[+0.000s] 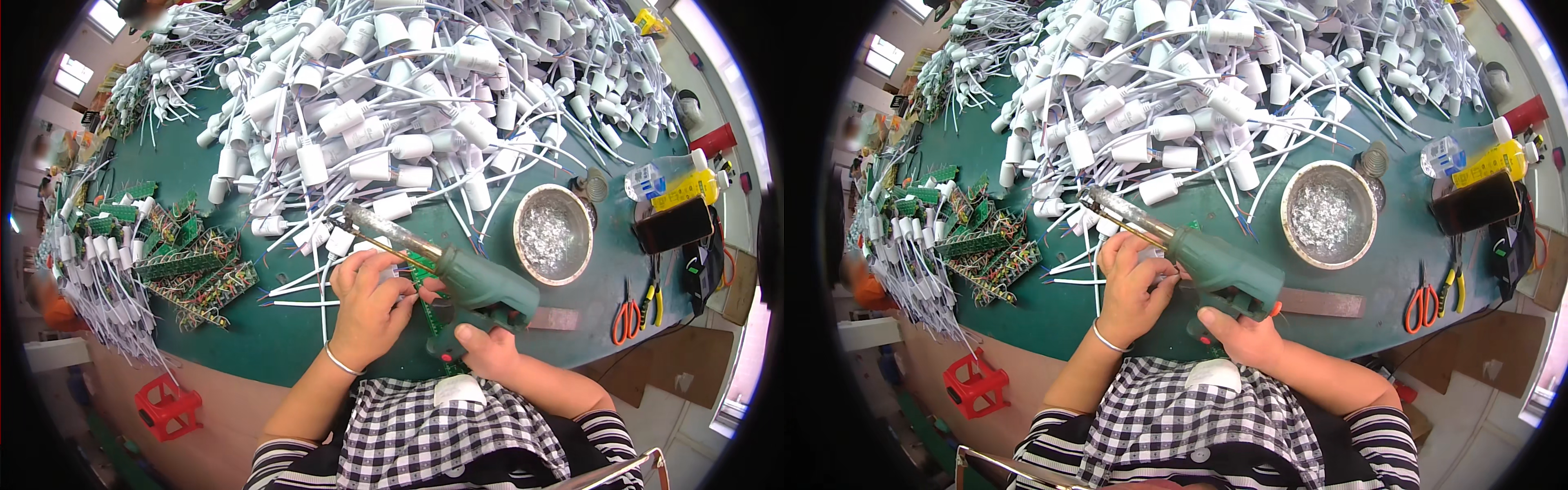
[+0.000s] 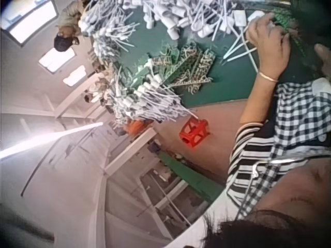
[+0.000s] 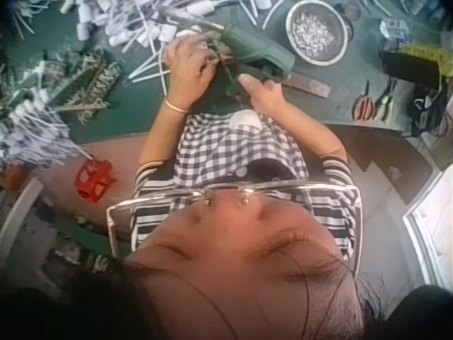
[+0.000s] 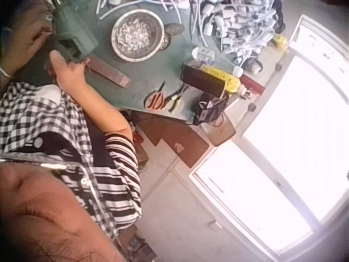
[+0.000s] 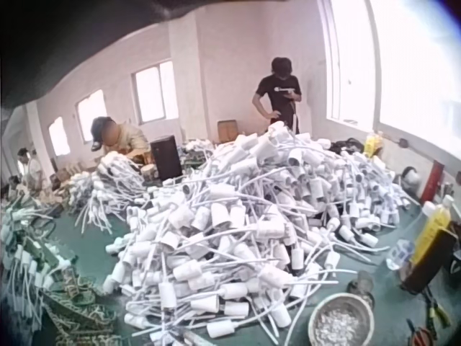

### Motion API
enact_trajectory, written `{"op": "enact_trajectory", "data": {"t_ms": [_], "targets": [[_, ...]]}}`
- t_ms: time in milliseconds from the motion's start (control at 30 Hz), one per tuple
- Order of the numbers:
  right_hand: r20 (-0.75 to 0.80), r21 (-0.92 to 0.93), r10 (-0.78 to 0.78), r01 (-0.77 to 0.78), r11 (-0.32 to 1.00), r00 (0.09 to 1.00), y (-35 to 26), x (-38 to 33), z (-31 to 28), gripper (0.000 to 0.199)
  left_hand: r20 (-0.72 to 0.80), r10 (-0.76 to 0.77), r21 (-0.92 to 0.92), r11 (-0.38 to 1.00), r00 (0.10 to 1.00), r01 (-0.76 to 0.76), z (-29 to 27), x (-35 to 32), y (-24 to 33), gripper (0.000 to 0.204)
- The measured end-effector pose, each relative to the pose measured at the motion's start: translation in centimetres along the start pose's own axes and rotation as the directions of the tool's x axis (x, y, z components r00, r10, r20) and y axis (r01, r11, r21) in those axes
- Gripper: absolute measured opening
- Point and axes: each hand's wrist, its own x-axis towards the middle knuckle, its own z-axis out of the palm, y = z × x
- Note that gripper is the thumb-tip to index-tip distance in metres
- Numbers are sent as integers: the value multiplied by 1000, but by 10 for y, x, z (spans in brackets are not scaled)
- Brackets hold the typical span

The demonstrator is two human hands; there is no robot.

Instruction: Soldering components and wires onto green LED circuit boards.

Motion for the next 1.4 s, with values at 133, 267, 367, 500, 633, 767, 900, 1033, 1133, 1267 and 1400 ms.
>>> {"op": "enact_trajectory", "data": {"t_ms": [133, 267, 367, 500, 633, 767, 900, 1033, 1133, 1267, 1400], "targets": [[-11, 89, -4, 5, 996, 1000, -13, 1, 7, 72, 53, 7, -45, 999, 999, -5, -3, 4, 0, 19], [-62, 109, -55, 61, 992, 997, -29, -13, -4, 67, 42, -14, -29, 999, 999, 16, 1, 4, 0, 16], [-58, 6, -49, 50, 999, 997, -37, -39, -31, 57, 35, -33, -2, 999, 999, 33, 4, 6, 0, 14], [-82, -547, 26, -67, 835, 996, -42, -83, -56, 43, 44, -32, 54, 998, 999, 30, 2, 9, 3, 13], [-49, -836, -159, 47, 546, 986, -40, -90, -51, 26, 69, -39, 65, 997, 997, 34, 2, 11, 5, 14], [-26, -866, -154, 54, 497, 988, -39, -89, -47, 20, 66, -35, 64, 997, 997, 30, 1, 10, 4, 14], [12, -888, -183, 95, 451, 983, -42, -85, -43, 20, 68, -27, 60, 998, 997, 23, 1, 9, 2, 14], [-2, -893, -153, 67, 445, 988, -44, -83, -40, 23, 70, -24, 67, 998, 997, 20, 2, 9, 2, 14], [33, -916, -175, 99, 388, 984, -47, -80, -37, 24, 64, -20, 82, 997, 998, 15, 2, 10, 2, 14], [37, -930, -217, 113, 349, 975, -45, -81, -37, 20, 67, -26, 89, 996, 997, 20, 3, 10, 2, 14], [7, -898, -166, 79, 433, 986, -36, -95, -52, 32, 53, -26, 80, 997, 998, 21, 2, 10, 4, 16]]}}
